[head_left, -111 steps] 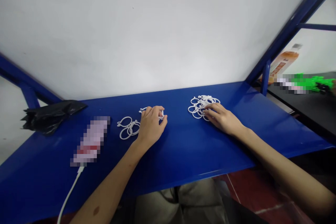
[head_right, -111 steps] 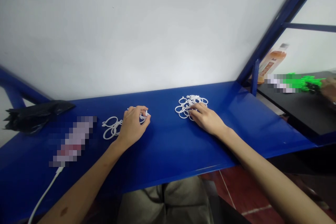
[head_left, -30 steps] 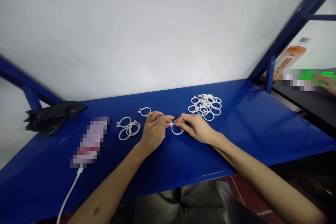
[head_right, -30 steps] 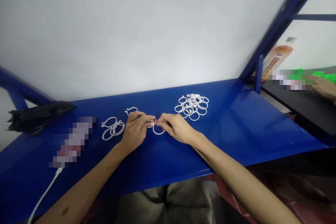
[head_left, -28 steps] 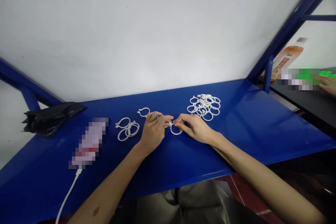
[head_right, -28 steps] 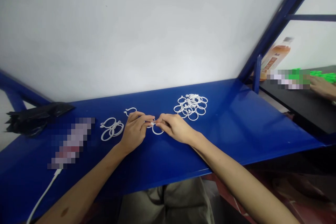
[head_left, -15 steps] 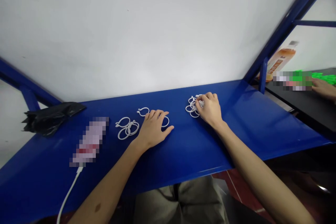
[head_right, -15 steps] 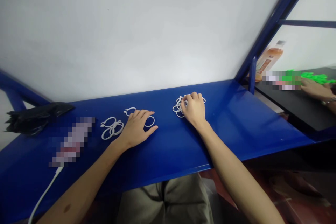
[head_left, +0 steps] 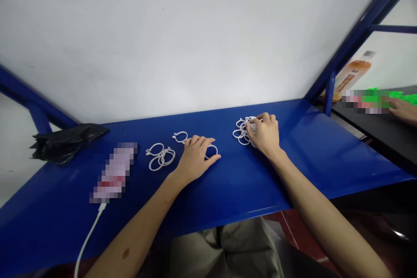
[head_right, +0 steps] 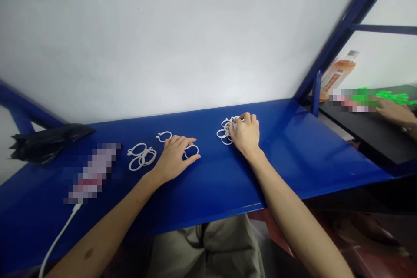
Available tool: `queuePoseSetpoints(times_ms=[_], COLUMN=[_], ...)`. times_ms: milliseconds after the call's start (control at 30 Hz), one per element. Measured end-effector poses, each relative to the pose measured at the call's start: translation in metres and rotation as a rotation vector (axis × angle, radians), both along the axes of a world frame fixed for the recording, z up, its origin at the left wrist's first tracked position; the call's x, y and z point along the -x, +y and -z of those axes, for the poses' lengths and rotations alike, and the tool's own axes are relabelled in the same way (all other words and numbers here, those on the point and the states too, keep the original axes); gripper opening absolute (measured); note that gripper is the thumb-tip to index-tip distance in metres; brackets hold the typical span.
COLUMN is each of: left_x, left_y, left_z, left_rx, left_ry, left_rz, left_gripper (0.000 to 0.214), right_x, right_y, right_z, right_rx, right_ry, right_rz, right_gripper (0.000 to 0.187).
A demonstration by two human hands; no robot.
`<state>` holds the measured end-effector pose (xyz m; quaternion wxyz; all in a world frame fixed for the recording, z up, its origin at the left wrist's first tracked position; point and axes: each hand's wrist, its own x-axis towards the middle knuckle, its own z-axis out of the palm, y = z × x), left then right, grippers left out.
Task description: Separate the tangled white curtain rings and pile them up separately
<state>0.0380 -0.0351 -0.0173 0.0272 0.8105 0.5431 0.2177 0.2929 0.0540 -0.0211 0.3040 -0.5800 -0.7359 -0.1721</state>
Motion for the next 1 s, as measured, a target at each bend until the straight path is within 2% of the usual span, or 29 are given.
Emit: queuePoseSetpoints(times_ms=[300, 600, 700, 767, 833, 933, 1000], left_x=[0.001, 0.0, 0.0, -0.002, -0.003, -0.004, -0.004], left_y=[0.0, 0.001, 0.0, 0.0, -0.001, -0.001, -0.002], left_z=[0.004, 0.007, 0.007, 0.007, 0.007, 0.007, 0.007], left_rx=[-0.052, -0.095, -0.103, -0.093, -0.084, -0.082, -0.078], left_ry=[-0.115, -0.19, -0.228, -0.275, -0.318, -0.361, -0.374], left_rz=[0.051, 0.127, 0.142, 0.148, 0.161, 0.197, 0.234], left_gripper=[0.043, 0.042, 0.048, 0.056, 0.062, 0.066, 0.066], right_x=[-0.001, -0.003, -0.001, 0.003, 0.011, 0.028, 0.04], right_y=[-0.001, -0.002, -0.003, -0.007, -0.015, -0.031, -0.042], right_z=[-0.002, -0.003, -0.006, -0.01, -0.015, -0.018, -0.017], right_rx=[-0.042, -0.023, -0.044, -0.051, -0.021, 0.154, 0.303], right_ry=[-0.041, -0.007, 0.024, 0.072, 0.148, 0.248, 0.274], right_rz=[-0.017, -0.007, -0.037, -0.104, -0.244, -0.548, -0.698], right_gripper=[0.032, 0.022, 0.022, 0.023, 0.024, 0.019, 0.018])
